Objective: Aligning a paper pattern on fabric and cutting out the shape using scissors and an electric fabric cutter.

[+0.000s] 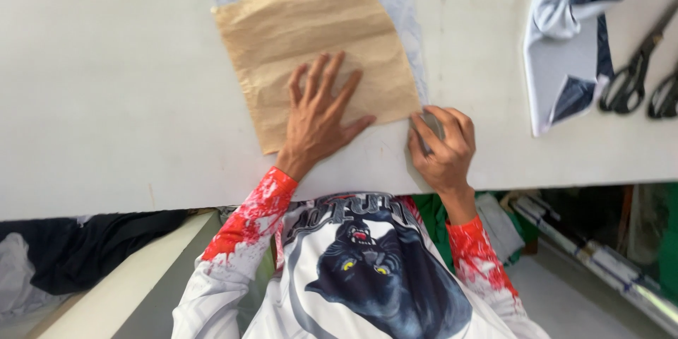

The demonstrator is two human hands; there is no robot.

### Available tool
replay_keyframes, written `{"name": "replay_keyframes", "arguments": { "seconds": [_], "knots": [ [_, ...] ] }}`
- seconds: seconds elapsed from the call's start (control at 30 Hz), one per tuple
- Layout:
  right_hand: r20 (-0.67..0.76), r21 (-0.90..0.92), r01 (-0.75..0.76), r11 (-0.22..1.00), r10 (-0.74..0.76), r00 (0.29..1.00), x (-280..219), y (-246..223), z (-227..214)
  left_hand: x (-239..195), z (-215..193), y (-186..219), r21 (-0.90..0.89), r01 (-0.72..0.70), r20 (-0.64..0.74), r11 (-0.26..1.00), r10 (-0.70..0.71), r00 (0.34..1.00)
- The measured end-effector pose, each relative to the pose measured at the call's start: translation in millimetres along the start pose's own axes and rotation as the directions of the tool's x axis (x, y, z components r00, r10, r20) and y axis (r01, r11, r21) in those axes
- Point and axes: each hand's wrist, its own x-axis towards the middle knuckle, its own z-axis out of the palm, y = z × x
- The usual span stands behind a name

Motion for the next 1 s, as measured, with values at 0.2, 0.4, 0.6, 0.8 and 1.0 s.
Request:
{"name": "replay_keyframes", "arguments": {
  "seconds": [0.2,0.4,0.6,0.8,1.0],
  "knots": [
    [-0.054,0.208,0.075,0.975,-0.065,0.996,60.5,-26.1,5.4,-1.8,5.9,-2.1,0.033,0.005,-0.061,0.999,-0.003,0.998],
    [0.144,0.453,0.29,0.843,-0.39,0.91,179.1,-60.5,80.5,-3.6,16.8,-10.1,0.045,-0.025,-0.099,0.999,0.03,0.995],
    [0.44,0.288,0.415,0.863,-0.504,0.743,215.1,-90.5,130.1,1.1,-6.9,5.2,0.066,0.124,0.22,0.99,-0.135,0.966],
    [0.459,0.193,0.469,0.862,-0.501,0.734,217.9,-87.3,143.5,-7.3,12.2,4.3,0.028,0.141,0.183,0.99,-0.144,0.972],
    [0.446,0.212,0.414,0.885,-0.464,0.765,217.2,-93.9,142.7,-11.0,20.5,3.1,-0.029,0.161,0.108,0.986,-0.157,0.982]
  ]
}}
